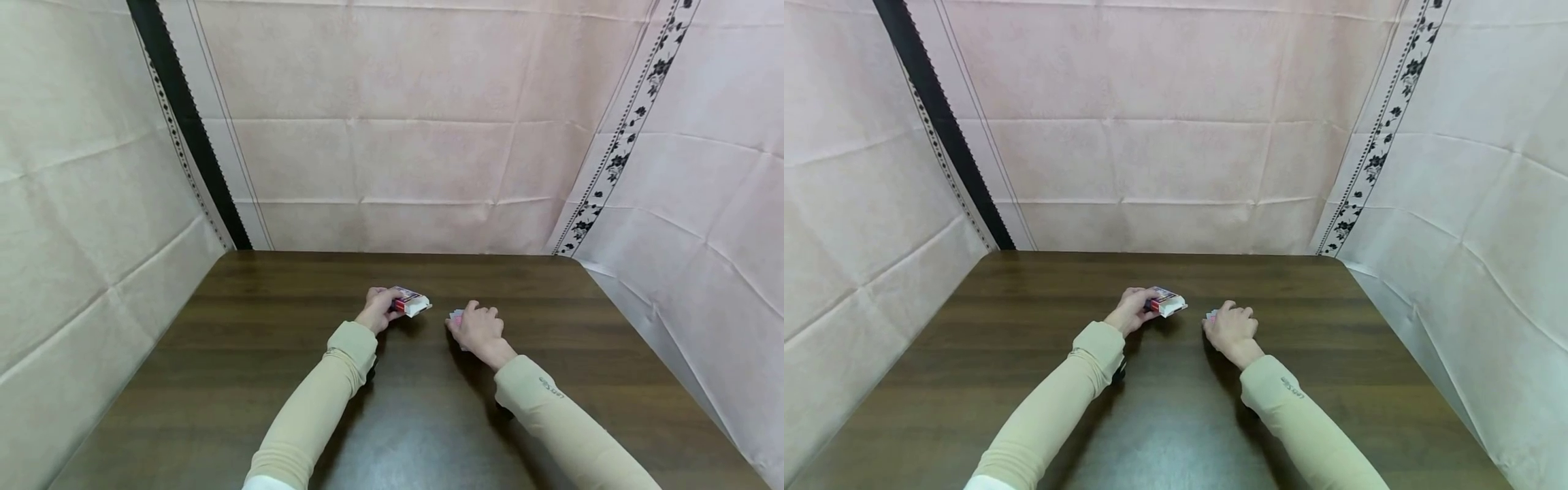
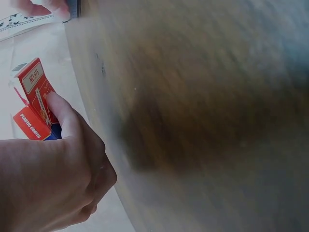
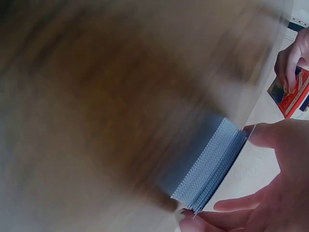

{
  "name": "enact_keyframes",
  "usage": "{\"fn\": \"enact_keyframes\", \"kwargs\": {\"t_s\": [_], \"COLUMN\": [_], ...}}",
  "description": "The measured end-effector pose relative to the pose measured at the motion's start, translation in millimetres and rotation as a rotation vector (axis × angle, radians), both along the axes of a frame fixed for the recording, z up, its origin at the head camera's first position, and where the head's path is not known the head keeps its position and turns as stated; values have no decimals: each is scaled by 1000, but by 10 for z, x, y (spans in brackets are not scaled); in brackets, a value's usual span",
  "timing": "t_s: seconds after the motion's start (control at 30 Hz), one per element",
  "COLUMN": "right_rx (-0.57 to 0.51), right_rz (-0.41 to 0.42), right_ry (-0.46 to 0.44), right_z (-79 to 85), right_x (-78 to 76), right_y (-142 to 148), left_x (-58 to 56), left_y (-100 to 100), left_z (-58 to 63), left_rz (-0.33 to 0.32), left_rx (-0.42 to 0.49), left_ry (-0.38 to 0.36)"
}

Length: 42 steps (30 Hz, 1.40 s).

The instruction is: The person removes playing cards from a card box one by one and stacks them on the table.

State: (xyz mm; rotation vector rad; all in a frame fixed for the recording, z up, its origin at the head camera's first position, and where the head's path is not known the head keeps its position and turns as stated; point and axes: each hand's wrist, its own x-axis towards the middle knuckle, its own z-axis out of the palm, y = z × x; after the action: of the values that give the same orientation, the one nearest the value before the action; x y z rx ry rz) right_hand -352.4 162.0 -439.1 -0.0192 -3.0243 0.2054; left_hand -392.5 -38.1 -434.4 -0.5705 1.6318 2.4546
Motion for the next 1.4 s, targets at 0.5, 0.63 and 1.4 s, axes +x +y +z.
{"fn": "enact_keyframes", "kwargs": {"t_s": [0.5, 0.63, 1.4], "right_rx": [-17, -59, -330], "right_rz": [28, 35, 356], "right_ry": [-31, 11, 18], "right_z": [132, 241, 306], "right_x": [-57, -26, 36], "right_y": [75, 131, 253], "left_x": [0, 26, 227], "left_y": [-32, -67, 19], "left_z": [17, 22, -142], "left_rz": [-53, -145, -272], "left_rx": [-59, -207, -1216], "left_ry": [5, 21, 305]}}
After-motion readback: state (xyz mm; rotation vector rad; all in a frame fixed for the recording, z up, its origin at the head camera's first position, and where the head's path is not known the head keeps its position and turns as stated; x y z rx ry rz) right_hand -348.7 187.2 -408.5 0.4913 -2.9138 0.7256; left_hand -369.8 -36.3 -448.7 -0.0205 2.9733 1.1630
